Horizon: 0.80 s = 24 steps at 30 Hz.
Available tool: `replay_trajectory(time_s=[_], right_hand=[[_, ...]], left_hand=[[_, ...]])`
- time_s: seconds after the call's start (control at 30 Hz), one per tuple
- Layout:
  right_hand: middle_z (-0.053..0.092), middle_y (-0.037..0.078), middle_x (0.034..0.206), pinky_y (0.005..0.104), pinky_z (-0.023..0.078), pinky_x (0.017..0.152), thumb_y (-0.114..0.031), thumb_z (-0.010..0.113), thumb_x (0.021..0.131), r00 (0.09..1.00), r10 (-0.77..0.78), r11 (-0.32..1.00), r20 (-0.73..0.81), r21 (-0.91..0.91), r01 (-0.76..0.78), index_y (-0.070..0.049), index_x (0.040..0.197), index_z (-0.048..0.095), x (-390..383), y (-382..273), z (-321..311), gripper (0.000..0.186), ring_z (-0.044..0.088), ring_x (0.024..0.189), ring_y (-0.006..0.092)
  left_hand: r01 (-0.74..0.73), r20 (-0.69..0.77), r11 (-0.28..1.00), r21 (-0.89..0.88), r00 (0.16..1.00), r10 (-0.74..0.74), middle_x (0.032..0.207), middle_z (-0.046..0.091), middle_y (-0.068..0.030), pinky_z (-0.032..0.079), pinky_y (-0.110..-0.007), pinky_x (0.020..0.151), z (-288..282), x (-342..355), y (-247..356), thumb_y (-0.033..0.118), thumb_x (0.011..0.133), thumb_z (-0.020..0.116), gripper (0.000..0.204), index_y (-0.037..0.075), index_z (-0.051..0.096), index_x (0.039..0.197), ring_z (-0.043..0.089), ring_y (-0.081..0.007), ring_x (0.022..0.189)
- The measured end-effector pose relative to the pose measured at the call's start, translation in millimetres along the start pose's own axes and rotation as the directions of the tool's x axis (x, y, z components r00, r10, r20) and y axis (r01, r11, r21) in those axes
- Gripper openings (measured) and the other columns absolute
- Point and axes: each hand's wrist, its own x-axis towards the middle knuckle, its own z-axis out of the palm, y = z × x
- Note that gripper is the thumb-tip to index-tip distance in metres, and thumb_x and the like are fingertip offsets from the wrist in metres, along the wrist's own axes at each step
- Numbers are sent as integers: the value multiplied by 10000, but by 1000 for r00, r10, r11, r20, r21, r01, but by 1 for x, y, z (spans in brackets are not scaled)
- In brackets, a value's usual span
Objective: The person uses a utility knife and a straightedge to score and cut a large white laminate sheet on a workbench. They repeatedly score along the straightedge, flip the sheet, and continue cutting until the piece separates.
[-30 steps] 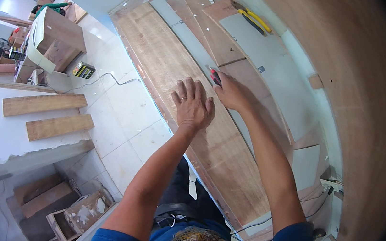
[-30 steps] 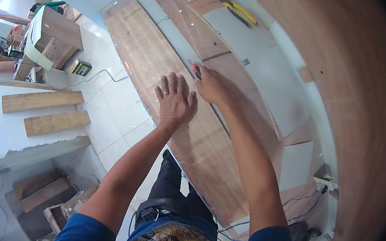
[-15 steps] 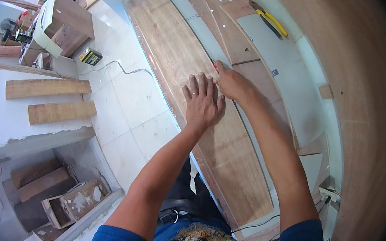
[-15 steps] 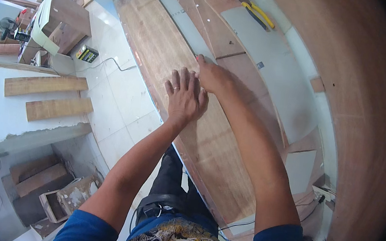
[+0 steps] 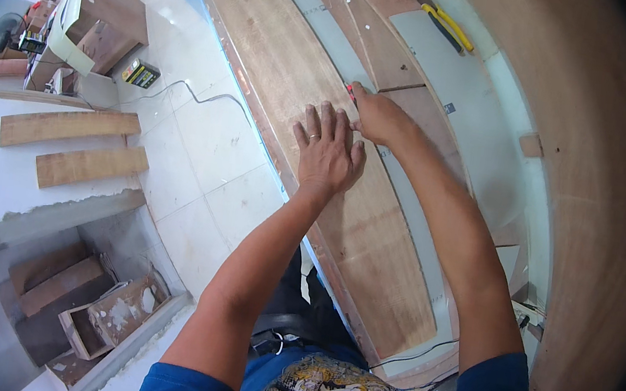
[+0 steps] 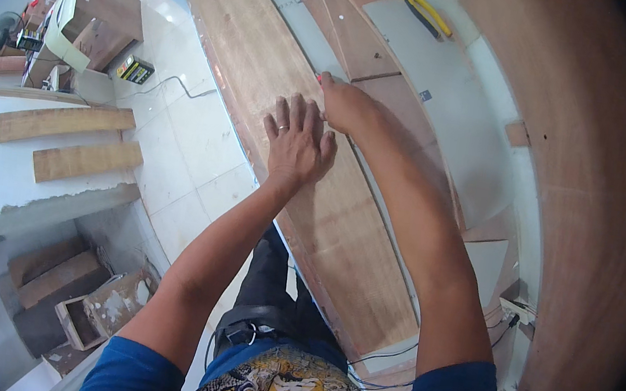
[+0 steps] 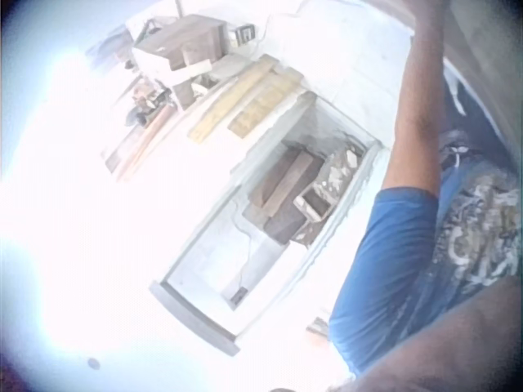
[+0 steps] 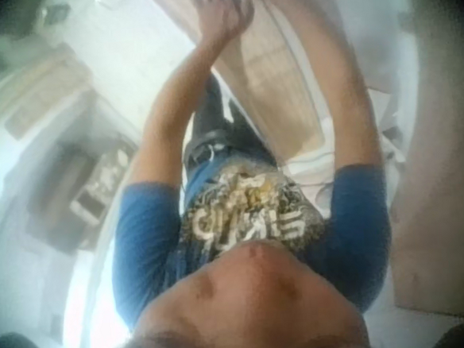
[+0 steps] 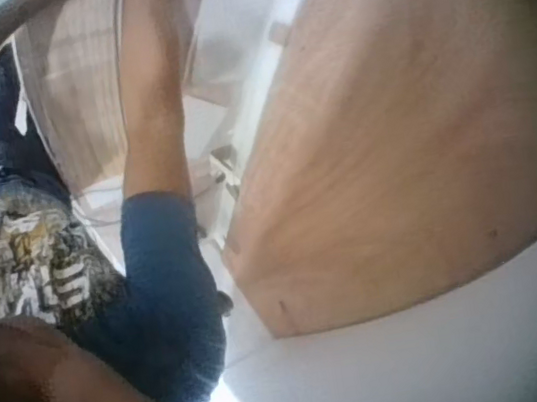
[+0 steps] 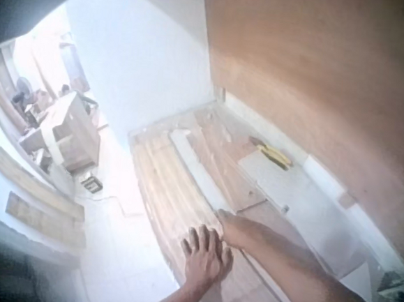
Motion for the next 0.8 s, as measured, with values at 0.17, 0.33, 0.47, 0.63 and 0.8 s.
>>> replay_trajectory(time_s=[0.17, 0.33, 0.47, 0.63, 0.8], right_hand=[[737, 323, 1156, 549, 587, 935, -145, 689, 998, 996, 90, 996, 16, -21, -90, 37, 1566, 403, -2, -9, 2, 661, 729, 1108, 471], [744, 308, 1152, 560, 606, 905, -132, 520, 1063, 1000, -2, 1000, -26, 2, 2, -2, 1529, 479, -46, 9, 16, 486, 754, 1068, 445], [747, 306, 1142, 567, 601, 883, -95, 553, 1046, 996, 86, 996, -3, -19, -86, -30, 1585, 439, -74, 6, 20, 555, 752, 1045, 450], [741, 300, 1156, 571, 587, 867, -77, 549, 1052, 974, 182, 983, 136, -2, -184, -47, 1647, 365, -110, -6, 7, 624, 739, 1054, 458], [768, 298, 1000, 570, 611, 807, -134, 446, 1087, 989, 143, 990, -29, 7, -143, -34, 1547, 506, -147, 10, 33, 474, 768, 940, 463]], left_hand=[[-15, 4, 1000, 21, 1000, 15, 1742, 246, -308, 103, -734, 1273, 1, 5, 0, 466, 1034, 462, 777, -6, 369, 1644, 130, -564, 1623], [-9, -8, 999, 32, 1000, 9, 1748, 240, -302, 96, -720, 1282, 7, 1, -4, 475, 1027, 471, 803, -11, 345, 1654, 131, -551, 1628], [6, 14, 998, 62, 1000, -7, 1757, 237, -277, 94, -714, 1286, 5, 3, 1, 494, 1034, 470, 809, -6, 350, 1658, 124, -535, 1634], [7, 13, 996, 89, 1000, -9, 1759, 234, -268, 99, -711, 1287, 4, 2, 3, 504, 1038, 469, 807, 0, 357, 1658, 127, -533, 1633], [-35, -57, 997, 73, 998, 39, 1723, 268, -294, 140, -728, 1256, 8, 1, 3, 489, 1021, 482, 792, -12, 368, 1623, 188, -558, 1601]])
